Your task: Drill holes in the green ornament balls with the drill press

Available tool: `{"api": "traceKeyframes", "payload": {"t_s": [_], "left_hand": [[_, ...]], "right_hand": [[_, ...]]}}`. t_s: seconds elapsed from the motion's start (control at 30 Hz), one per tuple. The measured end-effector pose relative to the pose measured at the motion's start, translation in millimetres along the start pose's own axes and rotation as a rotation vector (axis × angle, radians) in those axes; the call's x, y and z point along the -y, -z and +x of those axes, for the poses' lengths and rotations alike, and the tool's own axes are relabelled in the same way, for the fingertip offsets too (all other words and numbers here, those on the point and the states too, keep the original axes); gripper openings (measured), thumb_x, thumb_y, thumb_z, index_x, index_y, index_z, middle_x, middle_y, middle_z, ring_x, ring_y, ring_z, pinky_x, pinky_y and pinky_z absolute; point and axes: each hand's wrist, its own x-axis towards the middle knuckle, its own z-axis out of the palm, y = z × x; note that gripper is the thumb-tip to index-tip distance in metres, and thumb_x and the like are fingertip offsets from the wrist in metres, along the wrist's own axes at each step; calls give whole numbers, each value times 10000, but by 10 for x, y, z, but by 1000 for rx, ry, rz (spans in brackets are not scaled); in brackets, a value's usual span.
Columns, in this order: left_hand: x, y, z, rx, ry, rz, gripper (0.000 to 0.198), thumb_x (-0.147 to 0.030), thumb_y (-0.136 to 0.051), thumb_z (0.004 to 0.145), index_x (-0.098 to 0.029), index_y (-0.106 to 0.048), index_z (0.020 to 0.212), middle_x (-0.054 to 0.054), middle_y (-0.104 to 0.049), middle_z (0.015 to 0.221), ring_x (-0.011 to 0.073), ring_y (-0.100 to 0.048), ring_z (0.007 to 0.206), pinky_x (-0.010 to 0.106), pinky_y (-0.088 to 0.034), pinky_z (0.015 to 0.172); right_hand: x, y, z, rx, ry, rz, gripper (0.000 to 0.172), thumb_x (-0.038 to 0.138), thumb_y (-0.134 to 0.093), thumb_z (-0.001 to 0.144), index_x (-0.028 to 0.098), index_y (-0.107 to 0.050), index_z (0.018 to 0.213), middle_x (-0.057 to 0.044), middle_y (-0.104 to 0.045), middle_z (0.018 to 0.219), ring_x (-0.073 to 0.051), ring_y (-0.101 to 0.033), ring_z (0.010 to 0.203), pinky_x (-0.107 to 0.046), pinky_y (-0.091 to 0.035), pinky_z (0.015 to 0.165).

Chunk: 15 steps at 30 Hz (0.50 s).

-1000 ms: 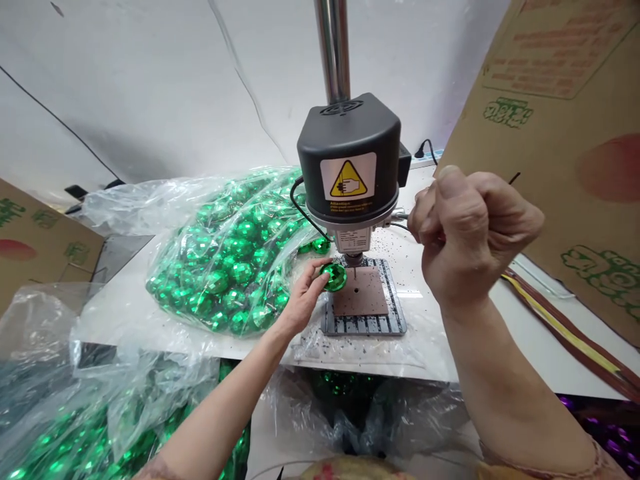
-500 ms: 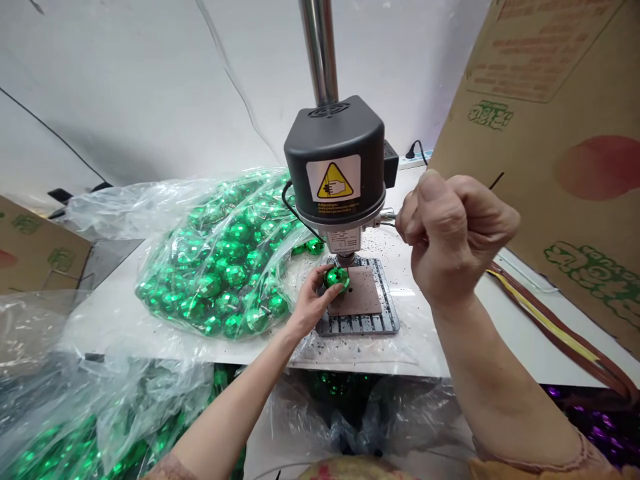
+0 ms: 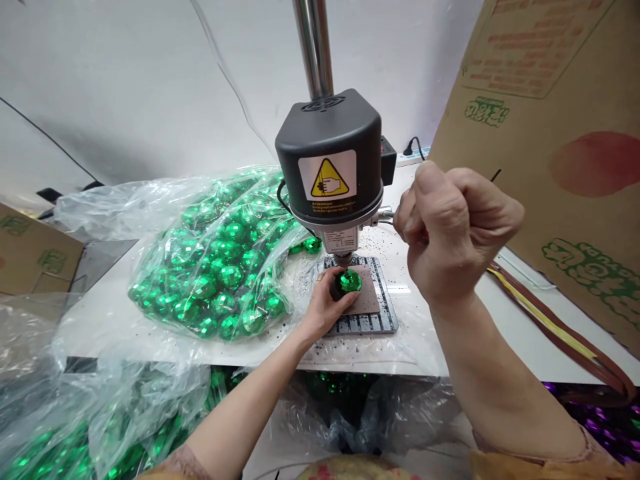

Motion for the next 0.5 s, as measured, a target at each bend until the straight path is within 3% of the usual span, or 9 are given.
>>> {"api": "traceKeyframes", "payload": {"t_s": [0.13, 0.4, 0.5], "left_hand": [[-25, -27, -31, 12, 15, -3, 504, -320, -805, 784, -219, -599, 1232, 99, -659, 1245, 276, -614, 1147, 442, -457, 1033], [-34, 14, -66, 44, 19, -10, 529, -307, -787, 803, -209, -557, 1270, 101, -648, 1237, 270, -607, 1145, 429, -454, 1023], [-21, 3, -62, 47, 16, -25, 530, -310, -790, 803, -212, -556, 1268, 98, -649, 1224, 267, -607, 1134, 422, -454, 1016]], "right_hand": [[21, -7, 50, 37, 10, -26, 437, 465, -543, 950, 245, -410, 596, 16, -379, 488, -120, -362, 424, -352, -308, 422], [-1, -9, -73, -40, 44, 130, 472, 273, -631, 915, 209, -367, 528, 48, -329, 464, -69, -300, 418, -323, -258, 447], [-23, -2, -140, -55, 70, 133, 511, 276, -621, 921, 199, -331, 508, 49, -305, 460, -64, -294, 418, -321, -244, 457]]}}
